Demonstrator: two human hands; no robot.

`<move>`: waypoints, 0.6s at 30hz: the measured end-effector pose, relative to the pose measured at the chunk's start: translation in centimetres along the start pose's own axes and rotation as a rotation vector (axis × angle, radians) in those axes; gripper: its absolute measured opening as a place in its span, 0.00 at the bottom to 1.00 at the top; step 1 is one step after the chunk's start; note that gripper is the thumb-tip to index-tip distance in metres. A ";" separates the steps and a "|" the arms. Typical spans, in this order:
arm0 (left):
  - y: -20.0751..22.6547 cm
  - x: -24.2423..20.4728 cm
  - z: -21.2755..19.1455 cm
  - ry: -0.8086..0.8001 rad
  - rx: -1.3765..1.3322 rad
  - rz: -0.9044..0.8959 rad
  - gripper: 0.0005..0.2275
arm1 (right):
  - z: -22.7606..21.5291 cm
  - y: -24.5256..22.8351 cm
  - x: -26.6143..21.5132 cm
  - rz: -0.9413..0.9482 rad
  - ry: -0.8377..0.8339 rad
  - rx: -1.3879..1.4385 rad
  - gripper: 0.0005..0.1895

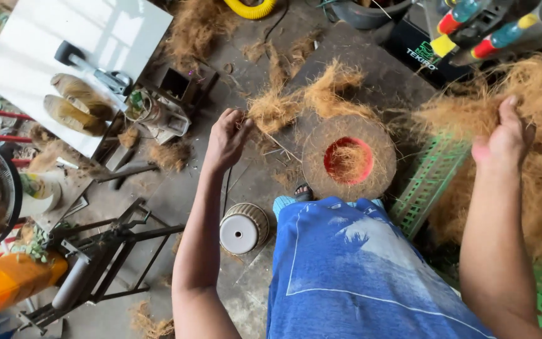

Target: The person is manually stuffing and shaping coconut fiber into a circular mold, likely to create a plant liner or similar product.

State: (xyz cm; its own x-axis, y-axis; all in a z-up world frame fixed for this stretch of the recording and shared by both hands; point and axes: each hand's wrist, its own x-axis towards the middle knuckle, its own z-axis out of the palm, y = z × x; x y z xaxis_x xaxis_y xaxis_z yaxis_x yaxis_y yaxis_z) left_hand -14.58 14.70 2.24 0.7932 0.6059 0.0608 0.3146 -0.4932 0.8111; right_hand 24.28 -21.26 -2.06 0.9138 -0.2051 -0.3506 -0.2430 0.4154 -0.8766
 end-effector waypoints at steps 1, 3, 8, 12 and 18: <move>0.5 -0.2 -0.4 0.008 0.003 -0.005 0.18 | 0.6 -0.5 -1.4 0.005 -0.009 -0.001 0.09; 1.3 -0.7 -0.9 -0.006 -0.131 -0.055 0.13 | 1.0 -1.7 -4.2 0.028 -0.158 -0.415 0.16; 4.4 1.2 1.3 -0.101 -0.016 0.036 0.15 | 6.5 -3.7 -13.2 -0.254 -1.038 -0.593 0.20; 9.2 3.2 2.9 -0.248 -0.018 0.255 0.13 | 11.8 -2.8 -17.9 -0.657 -1.689 -0.762 0.46; 11.2 4.9 2.6 -0.323 -0.141 0.401 0.06 | 11.7 0.5 -19.6 -0.435 -1.824 -0.848 0.21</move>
State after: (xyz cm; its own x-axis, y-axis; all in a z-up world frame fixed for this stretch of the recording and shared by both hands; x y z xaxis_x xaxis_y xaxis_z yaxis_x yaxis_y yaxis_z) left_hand -5.76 10.48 10.12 0.9639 0.1531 0.2178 -0.1018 -0.5441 0.8329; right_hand 10.00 -6.69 8.24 0.0113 0.9974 0.0712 0.4649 0.0578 -0.8835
